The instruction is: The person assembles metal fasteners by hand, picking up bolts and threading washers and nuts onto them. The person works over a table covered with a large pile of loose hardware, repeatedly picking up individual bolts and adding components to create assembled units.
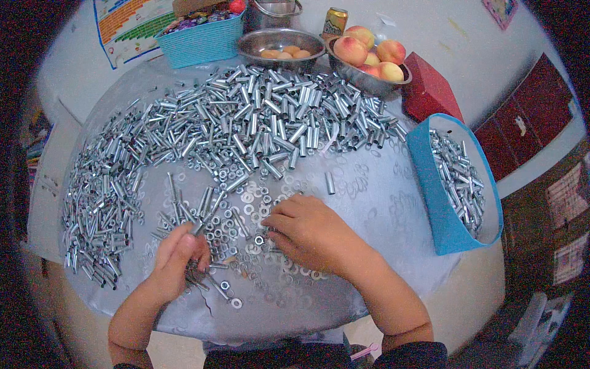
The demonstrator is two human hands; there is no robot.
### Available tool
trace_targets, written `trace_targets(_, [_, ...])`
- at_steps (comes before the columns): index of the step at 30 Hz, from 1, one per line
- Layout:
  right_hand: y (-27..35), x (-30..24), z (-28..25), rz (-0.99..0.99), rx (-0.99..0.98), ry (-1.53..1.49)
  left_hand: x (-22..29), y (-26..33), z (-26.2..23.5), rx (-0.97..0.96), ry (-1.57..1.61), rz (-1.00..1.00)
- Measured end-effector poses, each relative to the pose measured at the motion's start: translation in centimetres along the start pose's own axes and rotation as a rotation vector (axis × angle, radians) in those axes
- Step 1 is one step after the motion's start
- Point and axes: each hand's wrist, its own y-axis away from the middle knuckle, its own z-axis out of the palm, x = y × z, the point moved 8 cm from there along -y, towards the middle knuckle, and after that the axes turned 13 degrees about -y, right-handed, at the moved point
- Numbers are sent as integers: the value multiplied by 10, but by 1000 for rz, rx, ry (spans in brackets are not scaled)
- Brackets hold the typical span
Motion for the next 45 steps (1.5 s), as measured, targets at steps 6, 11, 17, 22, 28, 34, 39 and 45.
trace_targets(6, [-2,-17,10,-215,-59,-21,0,-2,-4,80,141,-10])
trace_targets(11, [-1,-23,23,-170,-71,61,2,-3,-3,51,89,-9])
trace_targets(17, [-1,-13,26,-74,-68,110,1,-2,-3,54,101,11])
trace_targets(22, [-2,-15,23,-116,-46,161,2,-3,-2,31,19,-13])
trace_targets(28, [-4,-16,7,-89,155,-49,2,-4,2,-9,-48,-18])
trace_targets(34, [-2,-12,-5,-13,311,-189,-4,-3,5,-49,-103,-21])
trace_targets(39, [-1,-4,-4,104,292,-254,1,-3,7,-73,-131,-29])
trace_targets(45, [4,7,1,313,286,-479,2,-2,7,-97,-228,-26])
